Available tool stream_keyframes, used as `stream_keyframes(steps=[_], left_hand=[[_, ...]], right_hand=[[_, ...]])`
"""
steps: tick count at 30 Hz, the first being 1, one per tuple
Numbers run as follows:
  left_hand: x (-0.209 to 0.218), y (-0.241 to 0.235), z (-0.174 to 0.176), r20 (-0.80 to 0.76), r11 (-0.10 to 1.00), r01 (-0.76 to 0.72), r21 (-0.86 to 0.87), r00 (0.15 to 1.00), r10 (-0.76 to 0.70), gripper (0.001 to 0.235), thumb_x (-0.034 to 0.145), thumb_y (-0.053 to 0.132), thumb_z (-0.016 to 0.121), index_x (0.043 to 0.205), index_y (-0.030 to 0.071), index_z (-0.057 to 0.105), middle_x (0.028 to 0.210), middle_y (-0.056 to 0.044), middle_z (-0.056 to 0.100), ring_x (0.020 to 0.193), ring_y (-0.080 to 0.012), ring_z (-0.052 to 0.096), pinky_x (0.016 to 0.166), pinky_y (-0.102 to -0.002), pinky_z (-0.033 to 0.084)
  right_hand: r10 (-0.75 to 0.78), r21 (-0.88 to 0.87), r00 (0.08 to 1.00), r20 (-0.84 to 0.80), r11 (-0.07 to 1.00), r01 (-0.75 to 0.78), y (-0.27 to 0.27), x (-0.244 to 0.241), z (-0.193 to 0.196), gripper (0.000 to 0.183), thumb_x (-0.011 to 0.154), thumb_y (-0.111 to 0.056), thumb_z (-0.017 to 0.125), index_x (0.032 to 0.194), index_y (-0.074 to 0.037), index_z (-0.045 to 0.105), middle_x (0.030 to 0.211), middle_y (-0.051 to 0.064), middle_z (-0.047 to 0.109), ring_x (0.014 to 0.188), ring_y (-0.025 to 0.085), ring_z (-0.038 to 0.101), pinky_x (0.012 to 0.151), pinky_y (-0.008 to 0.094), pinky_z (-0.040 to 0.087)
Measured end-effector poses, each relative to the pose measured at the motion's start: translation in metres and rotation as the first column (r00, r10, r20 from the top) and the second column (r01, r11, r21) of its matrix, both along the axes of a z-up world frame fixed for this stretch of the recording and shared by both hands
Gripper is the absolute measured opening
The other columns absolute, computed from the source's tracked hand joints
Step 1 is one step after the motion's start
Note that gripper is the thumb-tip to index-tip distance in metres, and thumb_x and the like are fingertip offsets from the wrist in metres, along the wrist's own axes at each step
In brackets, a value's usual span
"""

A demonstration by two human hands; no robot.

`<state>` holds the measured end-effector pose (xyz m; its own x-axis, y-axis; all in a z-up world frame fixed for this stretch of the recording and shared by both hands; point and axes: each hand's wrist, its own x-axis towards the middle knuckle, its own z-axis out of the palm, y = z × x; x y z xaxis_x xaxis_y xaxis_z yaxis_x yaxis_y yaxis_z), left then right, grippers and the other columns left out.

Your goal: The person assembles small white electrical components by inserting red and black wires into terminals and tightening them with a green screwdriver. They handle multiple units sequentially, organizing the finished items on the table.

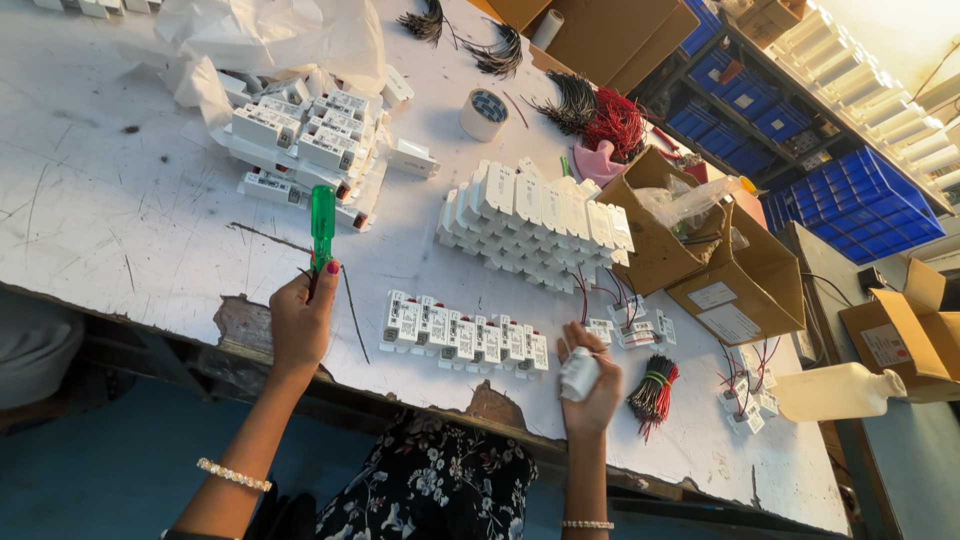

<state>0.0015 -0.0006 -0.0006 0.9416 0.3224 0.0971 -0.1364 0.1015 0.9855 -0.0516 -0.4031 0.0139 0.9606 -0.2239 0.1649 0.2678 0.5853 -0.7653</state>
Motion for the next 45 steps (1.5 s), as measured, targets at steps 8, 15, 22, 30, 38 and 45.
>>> stream_keyframes(steps=[8, 15, 22, 30, 38, 45], left_hand=[[-0.001, -0.002, 0.002, 0.002, 1.000, 0.020, -0.013, 1.000, -0.020, 0.055, 0.103, 0.046, 0.058, 0.062, 0.013, 0.043, 0.053, 0.007, 0.032, 0.048, -0.0045, 0.024, 0.045, -0.030, 0.018], [0.001, -0.002, -0.002, 0.016, 0.999, 0.027, 0.025, 1.000, -0.027, 0.054, 0.102, 0.045, 0.060, 0.063, 0.011, 0.044, 0.055, 0.007, 0.032, 0.051, -0.0054, 0.027, 0.046, -0.032, 0.021], [-0.015, -0.027, 0.024, 0.189, 0.985, -0.076, 0.157, 0.981, 0.045, 0.051, 0.108, 0.042, 0.051, 0.069, 0.008, 0.050, 0.056, 0.003, 0.043, 0.052, -0.0076, 0.040, 0.049, -0.030, 0.033], [-0.005, -0.128, 0.052, -0.082, 0.651, 0.346, 0.675, 0.913, -0.400, 0.048, 0.106, 0.044, 0.047, 0.091, 0.002, 0.067, 0.074, -0.005, 0.063, 0.043, -0.0188, 0.056, 0.043, -0.035, 0.048], [0.025, -0.172, 0.027, 0.147, 0.437, 0.154, 0.886, 0.801, -0.581, 0.044, 0.098, 0.041, 0.061, 0.081, 0.001, 0.066, 0.072, -0.011, 0.067, 0.051, -0.0246, 0.065, 0.046, -0.035, 0.053], [0.039, -0.158, 0.031, 0.009, 0.315, 0.243, 0.917, 0.779, -0.627, 0.048, 0.100, 0.046, 0.060, 0.080, 0.003, 0.066, 0.068, -0.009, 0.066, 0.049, -0.0227, 0.065, 0.047, -0.035, 0.052]], right_hand=[[-0.115, 0.558, 0.993, -0.016, 0.824, 0.105, -0.024, -0.008, -0.007, 0.039, 0.095, -0.004, 0.033, 0.130, 0.008, 0.047, 0.147, 0.037, 0.050, 0.145, 0.045, 0.045, 0.115, 0.053, 0.038], [-0.359, -0.125, 0.932, 0.038, 0.924, 0.361, -0.022, 0.020, -0.028, 0.015, 0.108, -0.017, 0.029, 0.107, -0.005, 0.039, 0.127, 0.042, 0.056, 0.120, 0.051, 0.062, 0.104, 0.059, 0.053], [-0.440, -0.764, 0.888, 0.130, 0.527, 0.373, 0.000, 0.015, -0.002, 0.032, 0.110, -0.025, 0.041, 0.111, 0.001, 0.060, 0.108, 0.023, 0.074, 0.101, 0.029, 0.071, 0.084, 0.034, 0.055], [-0.623, -0.956, 0.772, 0.123, 0.135, 0.260, 0.025, -0.010, 0.016, 0.027, 0.103, -0.023, 0.060, 0.107, 0.001, 0.073, 0.096, 0.012, 0.068, 0.078, 0.017, 0.065, 0.067, 0.032, 0.053], [-0.530, -0.926, 0.847, -0.027, 0.333, 0.178, 0.039, -0.016, 0.026, 0.025, 0.096, -0.019, 0.064, 0.112, -0.004, 0.077, 0.101, 0.007, 0.070, 0.072, 0.014, 0.062, 0.064, 0.028, 0.052], [-0.448, -0.920, 0.894, 0.024, 0.340, 0.195, 0.047, -0.019, 0.017, 0.022, 0.097, -0.016, 0.064, 0.108, -0.001, 0.075, 0.105, 0.007, 0.071, 0.081, 0.012, 0.066, 0.073, 0.027, 0.054]])
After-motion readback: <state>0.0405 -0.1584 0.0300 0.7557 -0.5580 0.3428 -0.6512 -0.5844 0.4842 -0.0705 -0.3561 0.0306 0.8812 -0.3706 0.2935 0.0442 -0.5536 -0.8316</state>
